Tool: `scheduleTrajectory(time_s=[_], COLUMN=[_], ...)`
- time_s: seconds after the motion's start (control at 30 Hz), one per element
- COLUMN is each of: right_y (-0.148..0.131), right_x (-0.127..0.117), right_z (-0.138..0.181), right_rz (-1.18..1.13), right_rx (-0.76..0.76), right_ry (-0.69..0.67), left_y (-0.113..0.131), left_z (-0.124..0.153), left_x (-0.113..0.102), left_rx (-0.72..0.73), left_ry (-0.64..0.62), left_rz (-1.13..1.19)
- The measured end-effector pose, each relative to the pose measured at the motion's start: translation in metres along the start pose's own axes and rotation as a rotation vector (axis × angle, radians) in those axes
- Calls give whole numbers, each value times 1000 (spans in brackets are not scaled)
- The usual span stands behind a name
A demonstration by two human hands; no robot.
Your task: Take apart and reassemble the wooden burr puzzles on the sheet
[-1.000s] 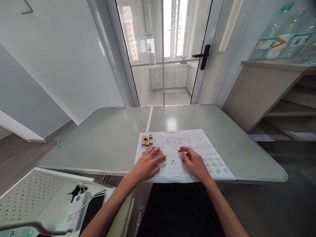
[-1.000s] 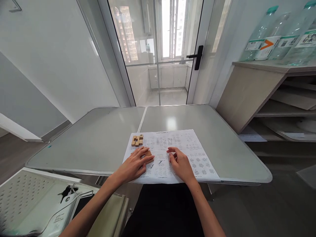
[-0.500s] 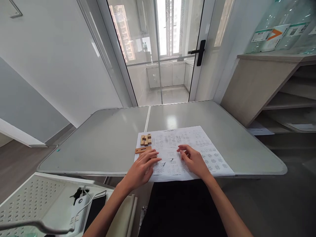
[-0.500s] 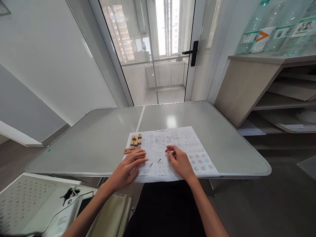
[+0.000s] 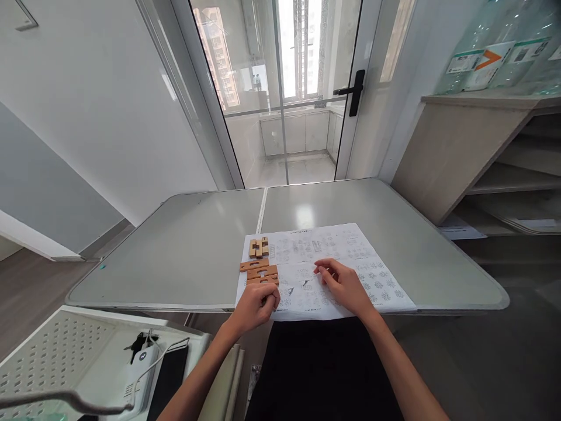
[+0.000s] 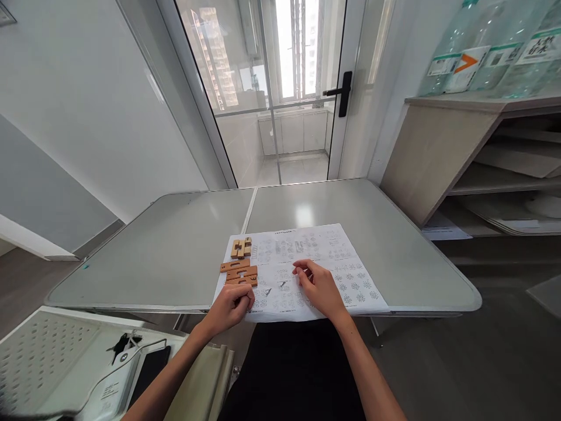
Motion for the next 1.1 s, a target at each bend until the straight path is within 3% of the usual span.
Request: scheduleTrajectory(time_s=[0.47, 1.1], right_y=[-1, -1], right_x=[0, -1], right_z=[1, 3], right_rz=[6, 10], right_rx=[7, 17], right_ry=[3, -1], left_y=[-3, -3], left_z=[-2, -1], left_x=[-2, 0], left_rx=[-104, -76], left_ry=[67, 73], left_rz=[57, 37])
Point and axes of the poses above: each hand's wrist, its own z-axis away from the middle knuckle, its own x-axis out of the palm, y = z × x, the point moved 6 cm from there along -z, towards the middle knuckle, and after that the axes turned 11 degrees about z, right-handed, at the moved point
